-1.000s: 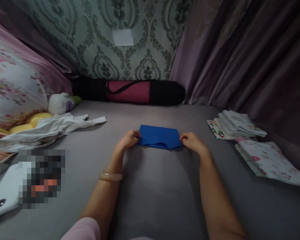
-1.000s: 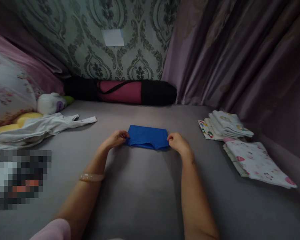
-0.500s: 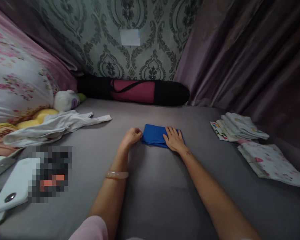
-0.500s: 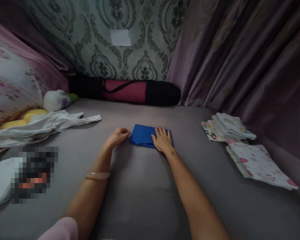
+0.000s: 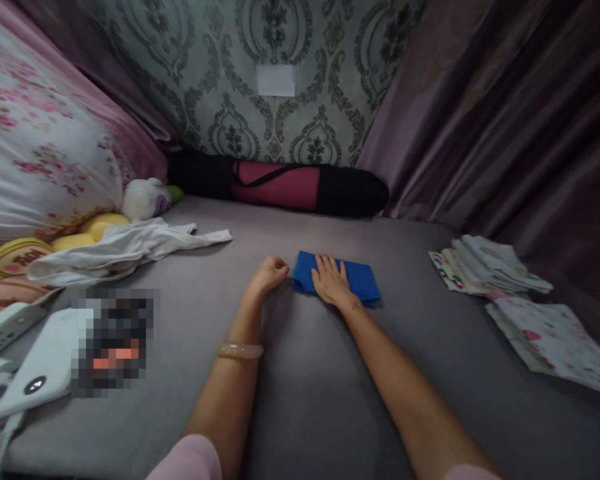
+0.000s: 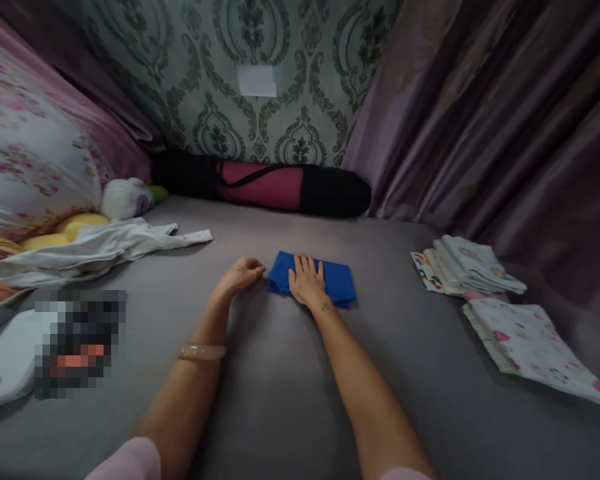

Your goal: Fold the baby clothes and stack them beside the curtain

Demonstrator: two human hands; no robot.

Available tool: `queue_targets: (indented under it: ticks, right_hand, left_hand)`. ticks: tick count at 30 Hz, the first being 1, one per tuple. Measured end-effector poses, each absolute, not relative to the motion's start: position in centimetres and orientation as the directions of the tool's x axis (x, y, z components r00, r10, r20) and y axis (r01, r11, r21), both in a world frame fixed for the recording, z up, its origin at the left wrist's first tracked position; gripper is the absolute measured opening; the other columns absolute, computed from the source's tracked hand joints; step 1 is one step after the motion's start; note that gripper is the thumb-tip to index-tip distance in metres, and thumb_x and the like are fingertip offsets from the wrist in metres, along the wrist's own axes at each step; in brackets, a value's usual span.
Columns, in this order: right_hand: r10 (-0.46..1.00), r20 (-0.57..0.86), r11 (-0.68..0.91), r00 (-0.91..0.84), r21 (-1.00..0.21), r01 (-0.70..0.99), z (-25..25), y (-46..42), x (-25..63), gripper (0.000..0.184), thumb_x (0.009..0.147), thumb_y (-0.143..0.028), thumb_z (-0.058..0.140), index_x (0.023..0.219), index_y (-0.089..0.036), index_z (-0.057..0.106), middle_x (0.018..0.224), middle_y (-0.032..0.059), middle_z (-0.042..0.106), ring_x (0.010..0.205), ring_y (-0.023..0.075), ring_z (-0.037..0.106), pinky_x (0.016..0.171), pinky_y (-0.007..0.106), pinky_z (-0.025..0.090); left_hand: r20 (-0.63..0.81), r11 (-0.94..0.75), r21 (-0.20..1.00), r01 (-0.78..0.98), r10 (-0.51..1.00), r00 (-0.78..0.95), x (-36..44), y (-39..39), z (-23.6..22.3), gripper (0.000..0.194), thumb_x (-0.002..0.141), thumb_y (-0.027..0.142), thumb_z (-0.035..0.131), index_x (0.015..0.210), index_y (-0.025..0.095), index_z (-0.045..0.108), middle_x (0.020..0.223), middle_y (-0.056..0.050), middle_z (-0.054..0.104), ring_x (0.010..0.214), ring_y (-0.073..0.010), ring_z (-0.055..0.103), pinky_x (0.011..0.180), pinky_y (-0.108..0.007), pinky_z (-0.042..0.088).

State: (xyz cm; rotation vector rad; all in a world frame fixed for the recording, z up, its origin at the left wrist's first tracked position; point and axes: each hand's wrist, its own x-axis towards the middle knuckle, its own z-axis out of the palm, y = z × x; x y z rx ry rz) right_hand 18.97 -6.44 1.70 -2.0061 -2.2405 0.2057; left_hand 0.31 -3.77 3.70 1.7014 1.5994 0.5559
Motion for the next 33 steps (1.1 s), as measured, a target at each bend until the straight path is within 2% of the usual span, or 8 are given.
queue_targets:
  ticks: [4,9,12,15,20,26,31,33]
  right_hand:
    - [0.994,-0.005,0.107,-0.109,-0.165,0.98,1.0,-6.4,19.2,0.059,0.097,-0.036,0.02,0.15,-0.01,0.023,0.155,0.0095,0.025,0.144,0.025,0.013,0.115,0.05,0.005]
    - [0.987,-0.118,0.083,-0.106,-0.186,0.979,3.0,-5.5,18.3,0.061,0.093,-0.028,0.028,0.149,-0.006,0.024,0.155,0.0151,0.021,0.144,0.0297,0.013,0.114,0.054,0.011]
    - [0.988,-0.016,0.151,-0.157,-0.176,0.973,3.6,-5.1,16.2,0.06,0.091,-0.024,0.031,0.148,-0.004,0.026,0.156,0.0157,0.02,0.144,0.028,0.011,0.114,0.053,0.009]
    - [0.979,0.086,0.199,-0.186,-0.188,0.962,2.6,-5.3,14.0,0.059,0.094,-0.03,0.029,0.146,-0.002,0.03,0.155,0.0156,0.023,0.144,0.0265,0.011,0.115,0.05,0.006]
    - [0.98,0.087,0.194,-0.179,-0.216,0.957,0.7,-5.8,12.7,0.06,0.094,-0.033,0.032,0.144,-0.002,0.033,0.154,0.0172,0.025,0.144,0.0266,0.014,0.116,0.046,0.004]
    - [0.962,0.009,0.253,-0.272,-0.397,0.882,1.4,-6.0,14.7,0.053,0.097,-0.033,0.029,0.145,-0.01,0.036,0.154,0.013,0.026,0.144,0.0224,0.015,0.116,0.046,0.005]
    - [0.911,-0.027,0.341,-0.413,-0.513,0.787,2.4,-8.0,18.6,0.051,0.092,-0.029,0.043,0.14,-0.011,0.044,0.152,0.0136,0.032,0.142,0.0214,0.023,0.116,0.039,0.017]
    - [0.886,-0.028,0.371,-0.463,-0.557,0.743,3.1,-9.0,20.2,0.046,0.09,-0.026,0.047,0.134,-0.014,0.052,0.147,0.0124,0.041,0.138,0.0208,0.033,0.114,0.037,0.025]
  left_hand:
    - [-0.177,0.059,0.756,0.652,0.977,0.117,-0.1,-4.0,4.1,0.021,0.085,0.022,0.052,0.087,0.011,0.069,0.065,-0.004,0.064,0.063,-0.0134,0.057,0.059,-0.022,0.04]
    - [-0.176,0.076,0.761,0.645,0.98,0.093,-0.4,-3.7,3.8,0.021,0.085,0.023,0.053,0.086,0.011,0.069,0.065,-0.005,0.064,0.063,-0.0139,0.058,0.059,-0.022,0.041]
    - [-0.167,0.072,0.766,0.639,0.982,0.091,-0.4,-3.4,3.5,0.02,0.084,0.023,0.053,0.085,0.011,0.069,0.064,-0.006,0.065,0.063,-0.0141,0.058,0.059,-0.022,0.042]
    - [-0.16,0.066,0.773,0.631,0.983,0.092,-0.6,-3.3,3.2,0.021,0.084,0.021,0.051,0.085,0.01,0.069,0.067,-0.006,0.066,0.062,-0.0133,0.058,0.06,-0.021,0.042]
    - [-0.164,0.079,0.754,0.652,0.984,0.07,-0.9,-3.1,2.9,0.023,0.084,0.02,0.049,0.086,0.009,0.069,0.07,-0.007,0.067,0.058,-0.0119,0.057,0.055,-0.02,0.04]
    - [-0.154,0.047,0.734,0.678,0.983,0.099,0.5,-2.8,2.4,0.023,0.084,0.02,0.05,0.089,0.009,0.069,0.075,-0.009,0.07,0.066,-0.0143,0.061,0.058,-0.02,0.042]
    - [-0.149,-0.014,0.663,0.748,0.977,0.15,1.8,-3.3,2.5,0.025,0.086,0.024,0.05,0.092,0.01,0.069,0.085,-0.012,0.072,0.079,-0.0186,0.064,0.064,-0.023,0.043]
    - [-0.155,-0.005,0.637,0.771,0.979,0.134,2.0,-3.5,2.7,0.026,0.087,0.026,0.05,0.095,0.01,0.069,0.09,-0.012,0.072,0.083,-0.0198,0.065,0.066,-0.023,0.043]
